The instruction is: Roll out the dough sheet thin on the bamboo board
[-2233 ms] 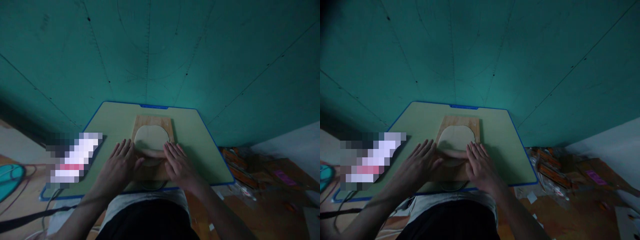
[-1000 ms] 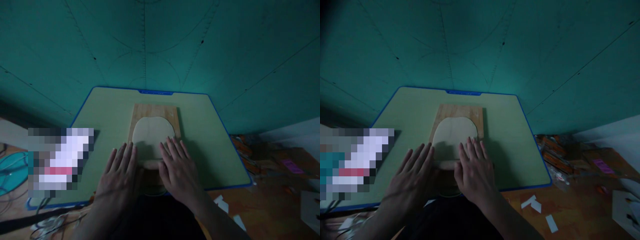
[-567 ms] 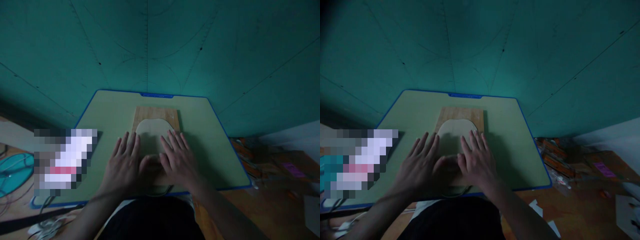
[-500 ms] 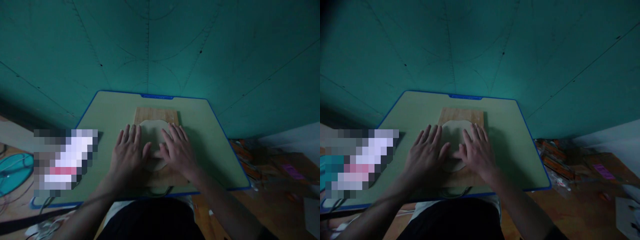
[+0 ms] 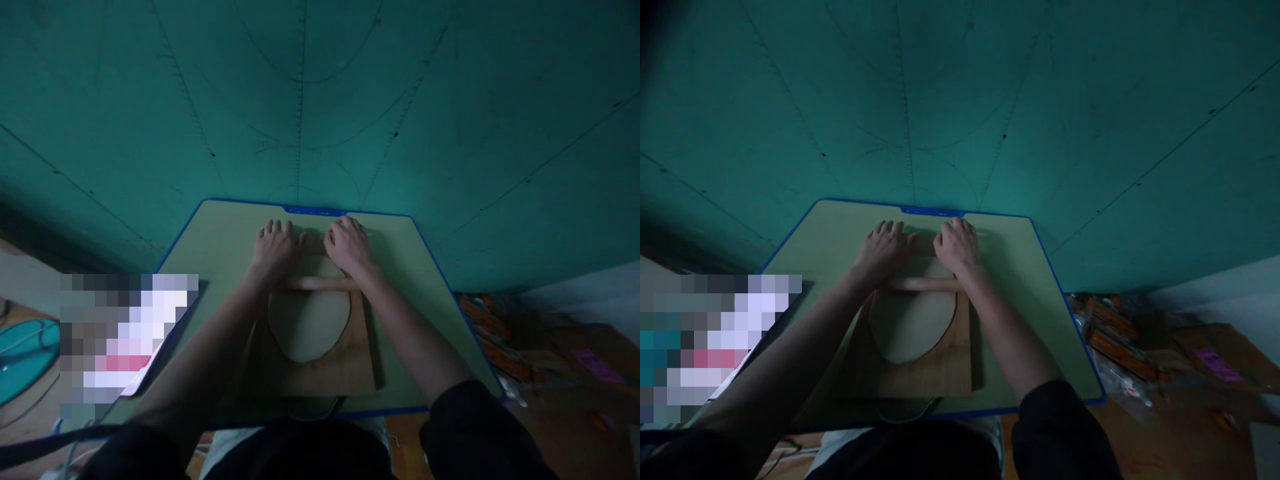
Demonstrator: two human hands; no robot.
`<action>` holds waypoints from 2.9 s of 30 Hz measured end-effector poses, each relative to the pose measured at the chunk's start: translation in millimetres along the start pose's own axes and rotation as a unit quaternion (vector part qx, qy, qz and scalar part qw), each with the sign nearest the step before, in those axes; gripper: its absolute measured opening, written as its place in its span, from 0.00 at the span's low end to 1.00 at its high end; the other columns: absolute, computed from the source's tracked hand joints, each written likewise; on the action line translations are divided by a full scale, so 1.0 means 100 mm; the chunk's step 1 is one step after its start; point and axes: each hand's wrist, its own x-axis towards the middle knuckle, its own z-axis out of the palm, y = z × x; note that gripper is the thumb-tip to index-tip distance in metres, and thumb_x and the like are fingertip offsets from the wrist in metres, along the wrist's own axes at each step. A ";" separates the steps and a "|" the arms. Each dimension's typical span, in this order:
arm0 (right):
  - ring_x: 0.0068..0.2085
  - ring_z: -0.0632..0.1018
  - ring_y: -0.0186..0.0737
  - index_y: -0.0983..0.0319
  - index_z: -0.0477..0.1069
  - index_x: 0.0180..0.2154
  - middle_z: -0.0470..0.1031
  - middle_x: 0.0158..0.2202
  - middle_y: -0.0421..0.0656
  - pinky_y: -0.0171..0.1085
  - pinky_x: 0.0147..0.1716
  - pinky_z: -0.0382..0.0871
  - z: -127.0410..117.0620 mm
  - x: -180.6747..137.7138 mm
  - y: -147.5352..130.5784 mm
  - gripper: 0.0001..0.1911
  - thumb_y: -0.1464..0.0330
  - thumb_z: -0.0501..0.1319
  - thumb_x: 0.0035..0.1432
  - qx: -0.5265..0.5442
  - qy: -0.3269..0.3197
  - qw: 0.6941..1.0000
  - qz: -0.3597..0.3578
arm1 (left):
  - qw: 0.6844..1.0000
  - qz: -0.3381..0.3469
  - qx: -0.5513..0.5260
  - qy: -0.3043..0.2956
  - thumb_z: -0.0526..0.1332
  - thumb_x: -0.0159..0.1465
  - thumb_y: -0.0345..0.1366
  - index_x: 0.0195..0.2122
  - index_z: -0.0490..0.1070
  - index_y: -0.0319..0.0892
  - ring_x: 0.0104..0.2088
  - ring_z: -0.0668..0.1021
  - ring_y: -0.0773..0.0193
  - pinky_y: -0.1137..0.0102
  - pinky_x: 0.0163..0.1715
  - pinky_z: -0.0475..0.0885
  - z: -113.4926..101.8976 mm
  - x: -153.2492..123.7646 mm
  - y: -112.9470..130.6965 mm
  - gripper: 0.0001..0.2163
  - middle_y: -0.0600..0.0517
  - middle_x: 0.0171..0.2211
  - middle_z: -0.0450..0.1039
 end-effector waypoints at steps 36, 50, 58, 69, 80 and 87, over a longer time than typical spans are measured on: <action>0.49 0.73 0.50 0.62 0.74 0.44 0.75 0.46 0.52 0.46 0.48 0.66 -0.04 0.20 -0.09 0.11 0.71 0.54 0.66 -0.028 0.002 1.000 -0.013 | 1.000 -0.001 -0.020 0.023 0.47 0.73 0.41 0.50 0.71 0.36 0.51 0.76 0.47 0.58 0.48 0.71 -0.02 0.19 0.14 0.18 0.36 0.49 0.75; 0.56 0.74 0.53 0.63 0.72 0.53 0.75 0.57 0.53 0.50 0.56 0.67 -0.30 -1.21 -0.48 0.17 0.65 0.51 0.71 0.036 0.026 0.999 -0.029 | 0.999 0.020 -0.038 0.022 0.51 0.68 0.27 0.58 0.70 0.42 0.60 0.72 0.51 0.60 0.54 0.71 -0.11 -0.75 0.13 0.19 0.39 0.60 0.71; 0.59 0.71 0.55 0.64 0.72 0.54 0.72 0.60 0.56 0.51 0.59 0.63 -0.24 -0.90 -0.38 0.18 0.66 0.53 0.67 0.007 -0.003 1.000 -0.017 | 0.998 0.039 -0.045 0.021 0.49 0.69 0.28 0.54 0.73 0.42 0.54 0.75 0.49 0.59 0.50 0.72 -0.12 -0.48 0.15 0.18 0.41 0.54 0.74; 0.53 0.73 0.51 0.63 0.73 0.49 0.74 0.53 0.54 0.47 0.54 0.65 -0.07 -0.04 -0.10 0.15 0.69 0.55 0.63 0.036 -0.009 0.998 0.046 | 0.999 0.047 -0.024 -0.002 0.51 0.68 0.28 0.48 0.76 0.39 0.50 0.77 0.50 0.60 0.47 0.74 0.00 0.39 0.12 0.15 0.39 0.48 0.77; 0.51 0.77 0.52 0.64 0.75 0.45 0.77 0.48 0.55 0.47 0.48 0.70 0.14 0.49 0.02 0.13 0.70 0.53 0.66 0.010 -0.053 0.995 0.080 | 0.999 0.036 -0.018 0.009 0.62 0.71 0.41 0.50 0.73 0.39 0.48 0.79 0.57 0.56 0.48 0.76 0.15 0.95 0.10 0.12 0.46 0.49 0.75; 0.52 0.76 0.52 0.63 0.74 0.46 0.76 0.50 0.56 0.46 0.49 0.69 0.08 0.33 -0.06 0.13 0.72 0.54 0.64 0.018 -0.044 0.996 0.070 | 0.998 0.058 -0.029 0.024 0.60 0.71 0.36 0.48 0.73 0.39 0.47 0.78 0.56 0.59 0.48 0.75 0.06 0.75 0.16 0.09 0.45 0.46 0.76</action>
